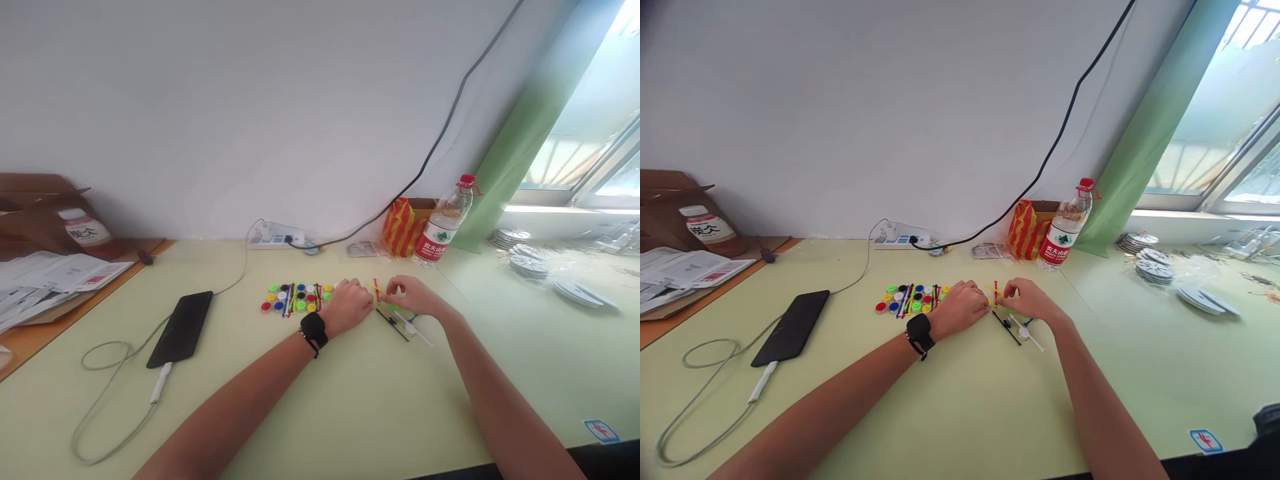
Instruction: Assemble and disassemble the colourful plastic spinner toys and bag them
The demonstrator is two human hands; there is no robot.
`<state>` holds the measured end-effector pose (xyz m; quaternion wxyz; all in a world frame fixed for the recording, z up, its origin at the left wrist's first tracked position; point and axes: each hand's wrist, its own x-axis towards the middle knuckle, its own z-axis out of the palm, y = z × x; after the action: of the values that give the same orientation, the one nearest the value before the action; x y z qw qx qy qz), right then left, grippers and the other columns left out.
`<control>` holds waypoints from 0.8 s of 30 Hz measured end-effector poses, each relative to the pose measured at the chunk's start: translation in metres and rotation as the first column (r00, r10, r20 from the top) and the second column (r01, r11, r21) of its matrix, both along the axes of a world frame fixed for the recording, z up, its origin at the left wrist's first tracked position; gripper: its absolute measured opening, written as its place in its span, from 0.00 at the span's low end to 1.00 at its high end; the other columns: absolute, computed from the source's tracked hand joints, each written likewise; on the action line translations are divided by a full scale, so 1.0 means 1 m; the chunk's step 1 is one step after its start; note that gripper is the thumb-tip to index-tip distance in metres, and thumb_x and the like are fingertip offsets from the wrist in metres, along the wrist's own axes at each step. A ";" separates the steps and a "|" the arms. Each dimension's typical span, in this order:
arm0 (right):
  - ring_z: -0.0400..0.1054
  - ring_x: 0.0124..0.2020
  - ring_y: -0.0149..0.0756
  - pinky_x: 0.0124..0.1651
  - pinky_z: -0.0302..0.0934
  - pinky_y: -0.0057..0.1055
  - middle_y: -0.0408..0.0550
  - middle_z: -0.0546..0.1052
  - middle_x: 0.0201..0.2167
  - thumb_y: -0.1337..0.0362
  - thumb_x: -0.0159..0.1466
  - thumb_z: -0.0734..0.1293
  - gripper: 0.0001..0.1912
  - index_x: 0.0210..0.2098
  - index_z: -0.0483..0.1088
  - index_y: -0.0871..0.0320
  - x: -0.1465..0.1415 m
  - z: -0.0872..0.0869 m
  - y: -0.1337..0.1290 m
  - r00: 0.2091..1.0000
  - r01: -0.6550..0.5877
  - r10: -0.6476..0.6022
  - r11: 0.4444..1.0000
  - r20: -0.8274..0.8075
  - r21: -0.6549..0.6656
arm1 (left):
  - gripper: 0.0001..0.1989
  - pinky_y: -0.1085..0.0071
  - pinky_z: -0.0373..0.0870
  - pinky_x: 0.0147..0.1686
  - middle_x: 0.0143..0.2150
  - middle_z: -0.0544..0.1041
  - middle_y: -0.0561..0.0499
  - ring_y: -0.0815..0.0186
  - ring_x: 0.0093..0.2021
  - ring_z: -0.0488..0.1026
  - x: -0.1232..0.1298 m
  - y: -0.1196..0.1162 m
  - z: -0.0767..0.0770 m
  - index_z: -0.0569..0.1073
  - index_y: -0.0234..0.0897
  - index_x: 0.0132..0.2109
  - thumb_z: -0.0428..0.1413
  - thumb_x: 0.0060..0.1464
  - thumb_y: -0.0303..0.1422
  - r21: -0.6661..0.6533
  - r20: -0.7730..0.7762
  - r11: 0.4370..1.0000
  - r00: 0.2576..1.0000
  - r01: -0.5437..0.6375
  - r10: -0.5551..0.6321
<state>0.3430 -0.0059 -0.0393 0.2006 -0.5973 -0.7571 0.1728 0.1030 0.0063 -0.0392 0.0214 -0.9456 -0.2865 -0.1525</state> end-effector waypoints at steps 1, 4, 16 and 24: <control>0.71 0.37 0.41 0.40 0.64 0.34 0.48 0.80 0.36 0.50 0.58 0.73 0.14 0.32 0.76 0.54 0.003 0.003 -0.002 1.000 -0.019 0.020 0.999 0.008 -0.043 | 0.10 0.60 0.65 0.43 0.38 0.81 0.45 0.55 0.46 0.74 0.000 0.000 0.001 0.79 0.38 0.37 0.54 0.66 0.33 0.000 -0.009 1.000 1.000 0.005 -0.005; 0.71 0.35 0.41 0.37 0.63 0.34 0.48 0.80 0.35 0.52 0.55 0.74 0.13 0.31 0.77 0.54 0.011 0.006 -0.004 0.999 -0.040 0.044 0.989 0.024 -0.145 | 0.09 0.60 0.67 0.43 0.42 0.80 0.44 0.55 0.46 0.74 -0.002 -0.001 0.005 0.78 0.38 0.38 0.55 0.64 0.34 -0.020 -0.073 1.000 0.997 0.003 -0.004; 0.66 0.34 0.37 0.36 0.61 0.33 0.46 0.75 0.32 0.45 0.64 0.67 0.20 0.34 0.73 0.56 0.005 0.017 -0.009 0.935 -0.007 -0.029 0.995 -0.352 -0.101 | 0.14 0.54 0.70 0.56 0.54 0.77 0.40 0.50 0.56 0.71 -0.006 0.000 0.003 0.75 0.37 0.53 0.59 0.61 0.36 -0.101 0.056 0.995 0.998 0.003 0.003; 0.66 0.33 0.35 0.37 0.61 0.33 0.43 0.74 0.33 0.44 0.61 0.73 0.20 0.41 0.71 0.53 -0.054 0.021 -0.013 0.492 -0.096 -0.075 0.986 -0.867 -0.139 | 0.15 0.64 0.80 0.45 0.47 0.82 0.45 0.60 0.44 0.81 0.002 0.005 0.019 0.76 0.37 0.56 0.55 0.66 0.35 -0.414 0.642 0.884 0.758 0.219 0.113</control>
<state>0.2893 -0.0192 -0.0186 0.5023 -0.4385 -0.5387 0.5149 0.1045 0.0111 -0.0205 -0.3108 -0.8179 -0.2760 -0.3978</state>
